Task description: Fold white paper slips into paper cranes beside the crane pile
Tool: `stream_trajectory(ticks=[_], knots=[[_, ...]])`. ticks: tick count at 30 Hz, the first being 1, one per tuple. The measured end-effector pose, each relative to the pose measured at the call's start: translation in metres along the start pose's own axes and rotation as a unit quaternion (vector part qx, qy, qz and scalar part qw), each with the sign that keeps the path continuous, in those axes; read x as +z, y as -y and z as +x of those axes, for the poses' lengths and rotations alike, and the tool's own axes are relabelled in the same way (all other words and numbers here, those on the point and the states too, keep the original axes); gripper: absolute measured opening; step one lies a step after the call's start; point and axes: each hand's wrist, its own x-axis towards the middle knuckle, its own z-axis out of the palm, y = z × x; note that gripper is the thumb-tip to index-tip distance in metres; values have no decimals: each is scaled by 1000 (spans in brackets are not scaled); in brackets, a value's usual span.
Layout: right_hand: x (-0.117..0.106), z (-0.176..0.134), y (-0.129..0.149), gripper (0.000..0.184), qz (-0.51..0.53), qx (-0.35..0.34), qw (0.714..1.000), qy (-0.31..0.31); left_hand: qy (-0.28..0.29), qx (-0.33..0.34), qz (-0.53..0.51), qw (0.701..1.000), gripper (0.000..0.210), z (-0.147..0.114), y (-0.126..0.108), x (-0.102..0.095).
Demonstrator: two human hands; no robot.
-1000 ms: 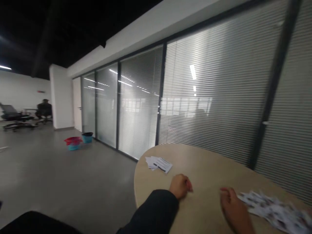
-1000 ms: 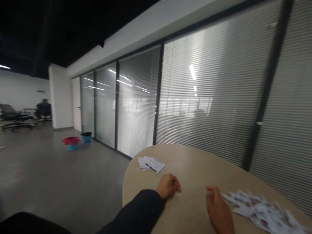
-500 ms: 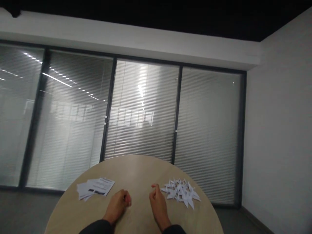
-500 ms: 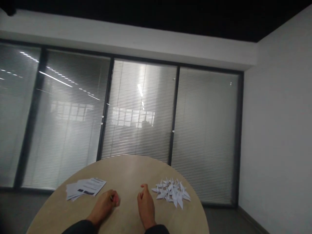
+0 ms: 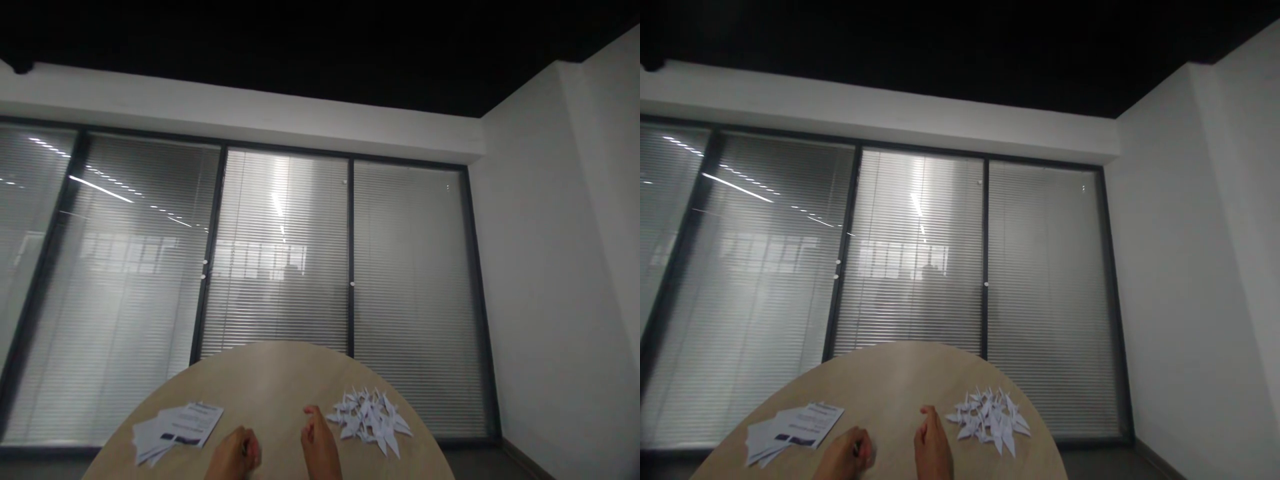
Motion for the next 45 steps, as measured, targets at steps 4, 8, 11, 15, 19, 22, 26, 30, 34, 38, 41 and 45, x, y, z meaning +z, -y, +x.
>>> stream_trajectory(ticks=[4,8,11,15,19,22,26,30,34,38,41,45], knots=[[1,-1,-3,27,4,-13,1000,2,-5,19,-14,1000,24,0,2,-2],[-1,-5,1,32,-18,-7,999,30,6,17,-21,1000,23,-6,1,-7],[-1,-5,2,32,-43,-7,998,46,10,11,-29,999,24,-6,4,-6],[4,-4,-4,31,-77,-5,992,101,-10,2,-15,1000,17,-1,14,0],[9,-4,-12,32,-80,-5,989,127,-25,5,-8,1000,16,3,23,4],[10,-4,-12,31,-81,-14,989,125,-28,3,12,1000,17,5,26,5],[7,-4,-7,32,-108,-19,988,111,-25,-10,44,999,21,4,27,6],[3,-4,-4,32,-141,-32,984,108,-32,17,61,998,28,2,26,5],[3,-4,-8,34,-172,-65,976,115,-35,12,100,994,35,0,24,5],[7,-6,-14,38,-229,-98,956,153,-24,-4,132,991,44,0,24,9],[9,-9,-14,42,-265,-101,940,188,15,-14,143,990,53,-2,25,14],[10,-13,-9,45,-301,-90,922,224,60,-1,157,986,58,-4,27,18]])
